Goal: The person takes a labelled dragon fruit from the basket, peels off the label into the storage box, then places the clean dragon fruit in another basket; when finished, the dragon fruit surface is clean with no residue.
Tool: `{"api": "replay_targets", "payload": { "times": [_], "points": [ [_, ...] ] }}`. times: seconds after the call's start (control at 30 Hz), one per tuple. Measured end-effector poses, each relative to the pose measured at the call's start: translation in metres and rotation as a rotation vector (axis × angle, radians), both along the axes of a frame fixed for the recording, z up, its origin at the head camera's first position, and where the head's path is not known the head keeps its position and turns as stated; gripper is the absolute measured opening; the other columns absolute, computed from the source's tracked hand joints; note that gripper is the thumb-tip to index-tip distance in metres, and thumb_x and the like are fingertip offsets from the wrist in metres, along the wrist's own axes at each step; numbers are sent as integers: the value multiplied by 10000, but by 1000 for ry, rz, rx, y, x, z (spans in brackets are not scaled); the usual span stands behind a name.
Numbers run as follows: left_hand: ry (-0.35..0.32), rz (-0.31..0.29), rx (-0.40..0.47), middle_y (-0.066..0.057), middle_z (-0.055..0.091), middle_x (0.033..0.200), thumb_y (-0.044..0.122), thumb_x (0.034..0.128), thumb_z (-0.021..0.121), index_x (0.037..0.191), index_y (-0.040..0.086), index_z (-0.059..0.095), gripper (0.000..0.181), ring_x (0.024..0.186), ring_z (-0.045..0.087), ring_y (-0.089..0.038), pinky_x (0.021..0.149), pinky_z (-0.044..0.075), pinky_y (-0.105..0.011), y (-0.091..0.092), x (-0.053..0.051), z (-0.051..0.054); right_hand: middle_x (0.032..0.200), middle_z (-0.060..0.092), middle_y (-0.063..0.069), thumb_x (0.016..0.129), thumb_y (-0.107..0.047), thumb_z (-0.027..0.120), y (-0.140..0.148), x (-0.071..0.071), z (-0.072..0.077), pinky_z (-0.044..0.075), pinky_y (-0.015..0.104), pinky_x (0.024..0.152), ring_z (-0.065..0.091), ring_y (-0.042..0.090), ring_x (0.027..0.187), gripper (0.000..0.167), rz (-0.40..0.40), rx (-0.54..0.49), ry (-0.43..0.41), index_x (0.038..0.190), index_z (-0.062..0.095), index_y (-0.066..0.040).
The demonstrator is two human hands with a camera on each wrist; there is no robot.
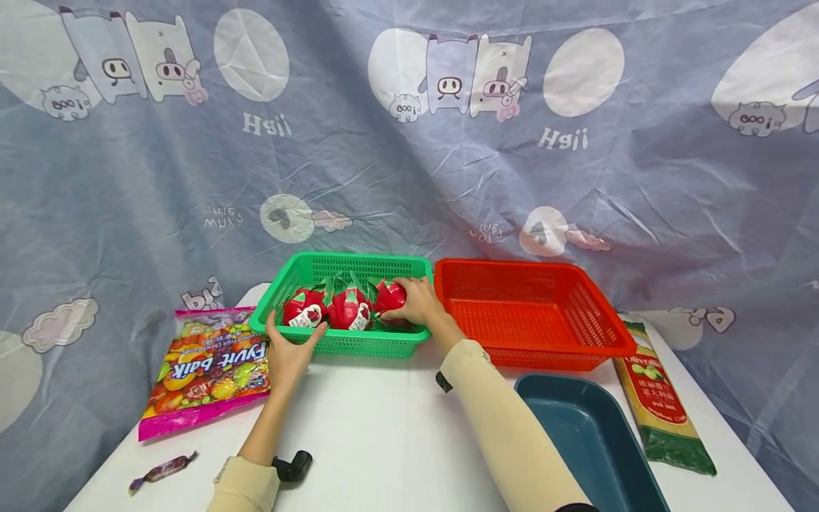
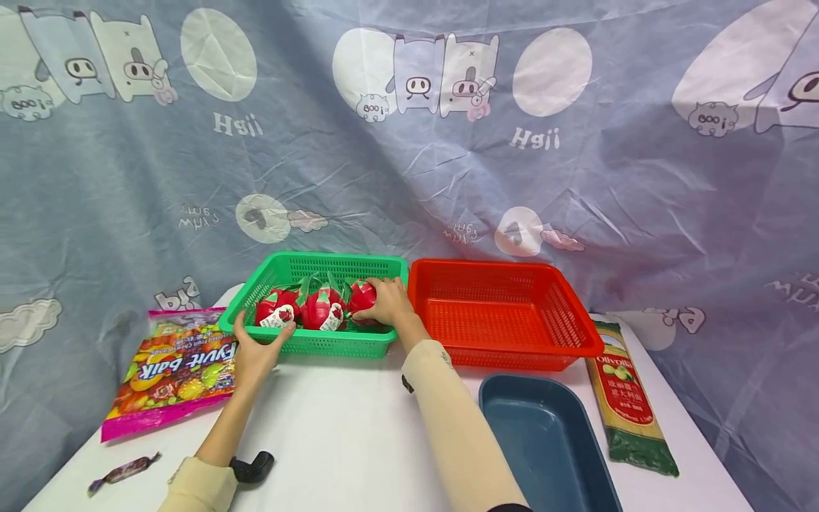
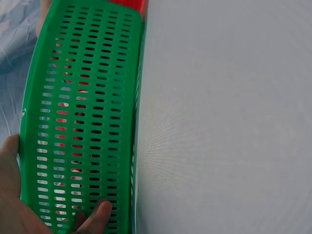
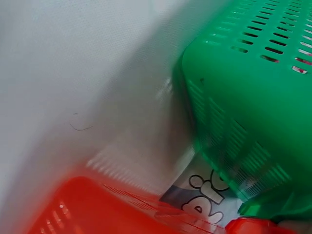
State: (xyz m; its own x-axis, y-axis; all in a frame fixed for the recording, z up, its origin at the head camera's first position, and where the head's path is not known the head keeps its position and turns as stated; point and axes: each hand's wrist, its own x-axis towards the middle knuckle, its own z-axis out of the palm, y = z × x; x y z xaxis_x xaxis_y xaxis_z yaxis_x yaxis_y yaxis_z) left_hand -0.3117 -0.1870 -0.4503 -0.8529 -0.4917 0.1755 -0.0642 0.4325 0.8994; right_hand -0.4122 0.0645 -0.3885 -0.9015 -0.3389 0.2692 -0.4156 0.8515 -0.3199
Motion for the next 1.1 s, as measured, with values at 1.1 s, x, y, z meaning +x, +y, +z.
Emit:
{"api": "replay_targets", "payload": {
  "times": [1.1],
  "points": [
    [-3, 26, 4, -187, 352, 1412, 779, 590, 619, 1451, 325, 73, 1116, 1170, 413, -453, 822, 357, -633, 2, 0, -3, 1202, 542, -58, 646, -451, 810, 49, 95, 95, 447, 356, 801, 417, 170, 1056, 715, 252, -355, 234, 1260, 542, -202]
  ]
}}
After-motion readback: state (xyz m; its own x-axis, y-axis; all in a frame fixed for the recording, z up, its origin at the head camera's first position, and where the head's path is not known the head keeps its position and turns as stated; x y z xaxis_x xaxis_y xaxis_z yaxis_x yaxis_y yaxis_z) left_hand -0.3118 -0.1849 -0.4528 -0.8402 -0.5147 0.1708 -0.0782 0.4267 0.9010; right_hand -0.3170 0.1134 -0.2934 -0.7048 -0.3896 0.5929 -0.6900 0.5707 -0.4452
